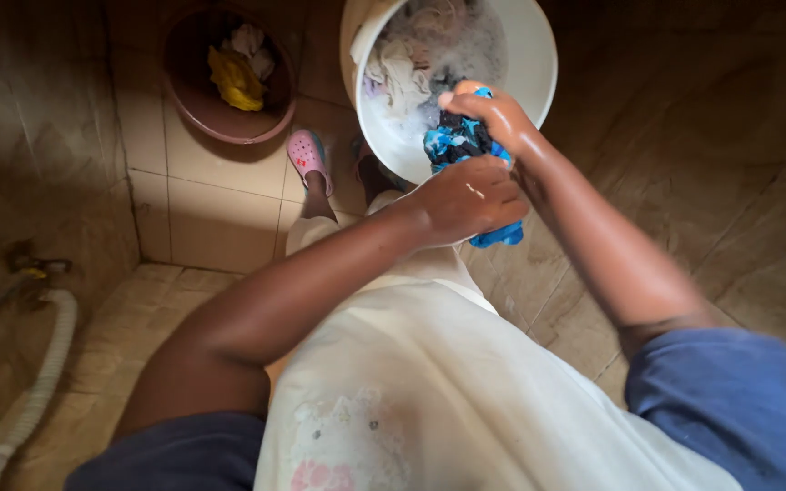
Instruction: Hand-washing various items of clothing in a bucket with soapy water.
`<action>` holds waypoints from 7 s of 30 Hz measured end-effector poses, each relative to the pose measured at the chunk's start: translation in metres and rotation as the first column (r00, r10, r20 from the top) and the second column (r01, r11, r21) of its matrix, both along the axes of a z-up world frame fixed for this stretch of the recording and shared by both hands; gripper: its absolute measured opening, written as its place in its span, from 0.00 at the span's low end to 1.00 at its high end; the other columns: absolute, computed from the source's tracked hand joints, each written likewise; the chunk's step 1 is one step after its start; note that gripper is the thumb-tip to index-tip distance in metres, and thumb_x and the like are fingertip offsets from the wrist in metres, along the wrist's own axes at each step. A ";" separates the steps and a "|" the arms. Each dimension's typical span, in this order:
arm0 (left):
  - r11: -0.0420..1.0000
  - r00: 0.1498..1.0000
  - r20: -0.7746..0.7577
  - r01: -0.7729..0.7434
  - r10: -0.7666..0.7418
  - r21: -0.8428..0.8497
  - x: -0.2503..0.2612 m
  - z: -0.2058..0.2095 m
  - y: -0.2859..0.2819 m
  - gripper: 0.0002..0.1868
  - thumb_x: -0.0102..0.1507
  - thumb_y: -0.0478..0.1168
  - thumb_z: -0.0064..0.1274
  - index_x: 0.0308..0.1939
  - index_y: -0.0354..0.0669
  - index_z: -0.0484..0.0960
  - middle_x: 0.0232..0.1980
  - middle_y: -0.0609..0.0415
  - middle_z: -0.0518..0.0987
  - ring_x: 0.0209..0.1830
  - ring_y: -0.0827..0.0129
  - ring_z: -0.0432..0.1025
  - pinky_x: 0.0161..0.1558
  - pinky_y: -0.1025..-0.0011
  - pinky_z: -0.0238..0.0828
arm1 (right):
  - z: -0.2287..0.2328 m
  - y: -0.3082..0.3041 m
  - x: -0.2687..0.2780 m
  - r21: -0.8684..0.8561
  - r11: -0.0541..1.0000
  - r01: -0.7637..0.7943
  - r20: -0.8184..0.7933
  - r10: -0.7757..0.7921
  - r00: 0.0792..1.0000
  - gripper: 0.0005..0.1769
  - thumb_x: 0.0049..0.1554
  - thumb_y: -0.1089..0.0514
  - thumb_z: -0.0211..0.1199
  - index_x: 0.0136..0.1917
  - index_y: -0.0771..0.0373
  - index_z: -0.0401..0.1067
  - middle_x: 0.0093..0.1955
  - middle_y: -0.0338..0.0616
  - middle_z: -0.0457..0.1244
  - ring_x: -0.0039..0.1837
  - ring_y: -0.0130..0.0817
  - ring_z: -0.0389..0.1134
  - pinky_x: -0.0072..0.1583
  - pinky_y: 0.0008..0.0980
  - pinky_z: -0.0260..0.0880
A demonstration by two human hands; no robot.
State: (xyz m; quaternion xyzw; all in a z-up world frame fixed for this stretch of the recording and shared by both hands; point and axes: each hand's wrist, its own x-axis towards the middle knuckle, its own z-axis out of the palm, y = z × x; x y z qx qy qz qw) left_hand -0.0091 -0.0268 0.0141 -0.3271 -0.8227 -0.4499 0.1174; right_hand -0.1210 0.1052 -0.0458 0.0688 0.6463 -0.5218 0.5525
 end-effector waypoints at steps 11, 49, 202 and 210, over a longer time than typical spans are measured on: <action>0.407 0.696 0.666 -0.709 0.268 0.577 0.111 -0.043 -0.130 0.29 0.63 0.38 0.65 0.65 0.44 0.68 0.62 0.51 0.75 0.65 0.62 0.71 0.70 0.64 0.66 | -0.024 -0.071 0.098 -0.237 0.913 0.331 0.362 -0.233 0.902 0.22 0.65 0.40 0.52 0.66 0.53 0.64 0.60 0.40 0.65 0.57 0.33 0.69 0.57 0.39 0.73; 0.566 0.024 0.963 -0.805 -0.267 0.177 0.073 -0.144 -0.091 0.39 0.64 0.44 0.52 0.77 0.46 0.54 0.81 0.47 0.62 0.71 0.53 0.64 0.64 0.60 0.63 | -0.315 0.054 0.048 0.834 0.549 -0.060 -0.426 0.708 0.563 0.76 0.27 0.48 0.90 0.77 0.71 0.48 0.77 0.85 0.41 0.78 0.87 0.38 0.71 0.72 0.42; 0.472 0.047 0.990 -0.875 -0.136 0.106 0.195 -0.199 -0.124 0.28 0.67 0.42 0.52 0.69 0.33 0.69 0.64 0.44 0.79 0.57 0.67 0.76 0.60 0.70 0.71 | -0.215 0.051 0.090 0.065 0.976 0.208 -0.525 -0.144 0.839 0.15 0.64 0.56 0.68 0.61 0.64 0.73 0.56 0.50 0.69 0.55 0.36 0.70 0.57 0.35 0.72; 0.494 0.093 0.961 -0.842 -0.259 0.215 0.157 -0.177 -0.085 0.27 0.67 0.36 0.48 0.69 0.31 0.67 0.67 0.42 0.76 0.60 0.66 0.73 0.64 0.70 0.69 | -0.402 0.100 0.082 0.677 0.728 -0.107 -0.563 0.606 0.562 0.63 0.35 0.42 0.89 0.70 0.76 0.61 0.70 0.80 0.52 0.72 0.82 0.52 0.66 0.60 0.54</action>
